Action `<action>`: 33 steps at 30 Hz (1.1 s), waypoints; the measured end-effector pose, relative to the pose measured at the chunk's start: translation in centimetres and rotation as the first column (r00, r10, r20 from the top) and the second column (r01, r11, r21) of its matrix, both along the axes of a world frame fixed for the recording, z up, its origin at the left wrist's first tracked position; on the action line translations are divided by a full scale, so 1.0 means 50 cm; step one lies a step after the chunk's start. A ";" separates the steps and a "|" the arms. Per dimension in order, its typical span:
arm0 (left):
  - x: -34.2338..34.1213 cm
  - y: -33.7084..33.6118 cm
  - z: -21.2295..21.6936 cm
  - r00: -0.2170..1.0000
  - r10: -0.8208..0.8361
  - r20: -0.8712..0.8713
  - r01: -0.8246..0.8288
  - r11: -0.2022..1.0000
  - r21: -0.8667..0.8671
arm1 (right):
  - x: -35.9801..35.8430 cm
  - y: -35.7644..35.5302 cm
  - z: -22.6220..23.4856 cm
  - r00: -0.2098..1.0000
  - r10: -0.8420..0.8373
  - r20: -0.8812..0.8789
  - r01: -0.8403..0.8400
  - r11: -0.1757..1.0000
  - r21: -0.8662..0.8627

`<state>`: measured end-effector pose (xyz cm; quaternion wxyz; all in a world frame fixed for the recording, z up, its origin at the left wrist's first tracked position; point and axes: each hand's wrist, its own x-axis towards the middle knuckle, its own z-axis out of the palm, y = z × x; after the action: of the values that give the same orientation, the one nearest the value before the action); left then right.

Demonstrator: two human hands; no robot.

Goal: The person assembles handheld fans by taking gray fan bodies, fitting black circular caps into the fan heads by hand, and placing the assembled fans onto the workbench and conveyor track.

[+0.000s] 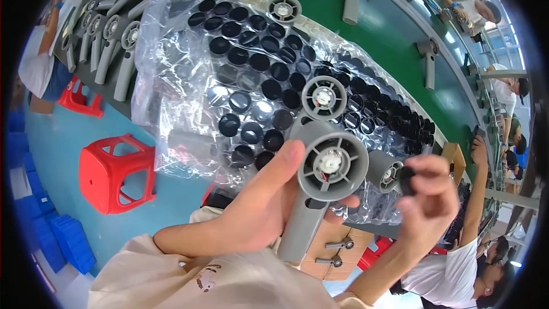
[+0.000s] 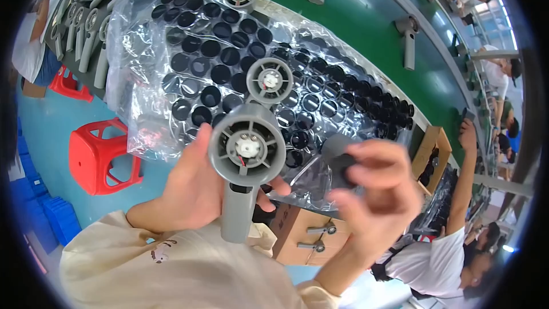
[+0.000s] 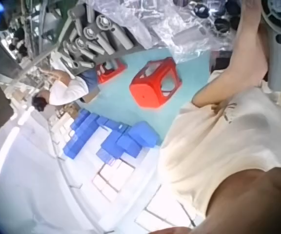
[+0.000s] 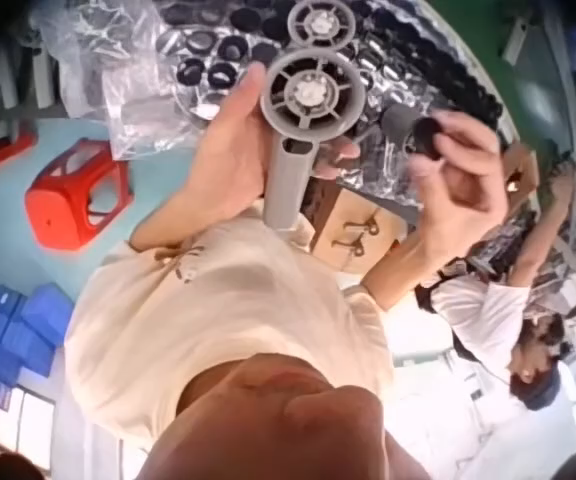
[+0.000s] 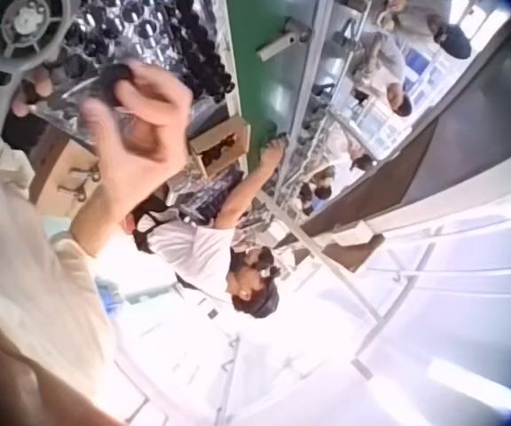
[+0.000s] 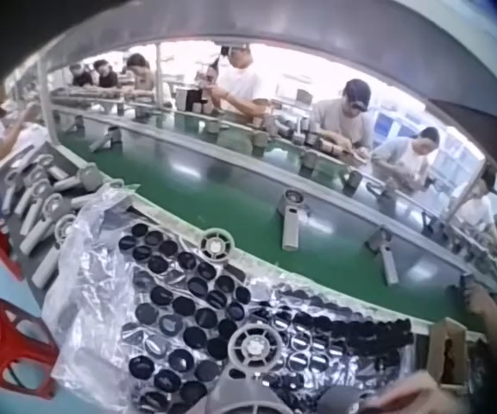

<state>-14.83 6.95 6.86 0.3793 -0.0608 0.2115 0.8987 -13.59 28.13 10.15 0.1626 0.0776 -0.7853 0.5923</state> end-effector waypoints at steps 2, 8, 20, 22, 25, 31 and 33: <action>-0.008 0.019 0.017 0.998 0.067 0.017 -0.065 0.995 -0.075 | 0.021 -0.044 -0.008 0.996 -0.080 -0.025 0.082 0.988 0.128; -0.017 0.030 0.015 0.998 0.019 -0.065 -0.029 0.987 -0.158 | 0.037 -0.059 -0.006 0.996 -0.074 -0.049 0.078 0.992 0.097; 0.004 0.052 0.027 0.999 0.038 -0.039 -0.042 0.994 -0.103 | 0.064 -0.006 0.015 0.997 0.006 -0.078 -0.003 0.999 0.037; 0.008 0.049 0.037 1.000 0.014 -0.028 -0.016 0.996 -0.086 | 0.063 -0.001 0.019 0.987 0.123 -0.102 -0.101 0.975 0.196; 0.013 0.048 0.038 0.997 0.054 -0.054 -0.058 0.995 -0.077 | 0.063 -0.008 0.038 0.988 0.125 -0.088 -0.088 0.937 0.337; 0.015 0.049 0.045 0.986 0.110 -0.126 -0.121 0.989 -0.080 | 0.082 -0.032 0.053 0.997 0.069 -0.036 -0.048 0.910 0.413; 0.017 0.045 0.046 0.987 0.103 -0.123 -0.114 0.990 -0.086 | 0.083 -0.037 0.048 0.998 0.042 -0.054 -0.021 0.939 0.342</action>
<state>-13.99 9.20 9.18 0.3134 -0.0364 0.2717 0.9092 -9.47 26.28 12.57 0.1609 0.1354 -0.8694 0.4470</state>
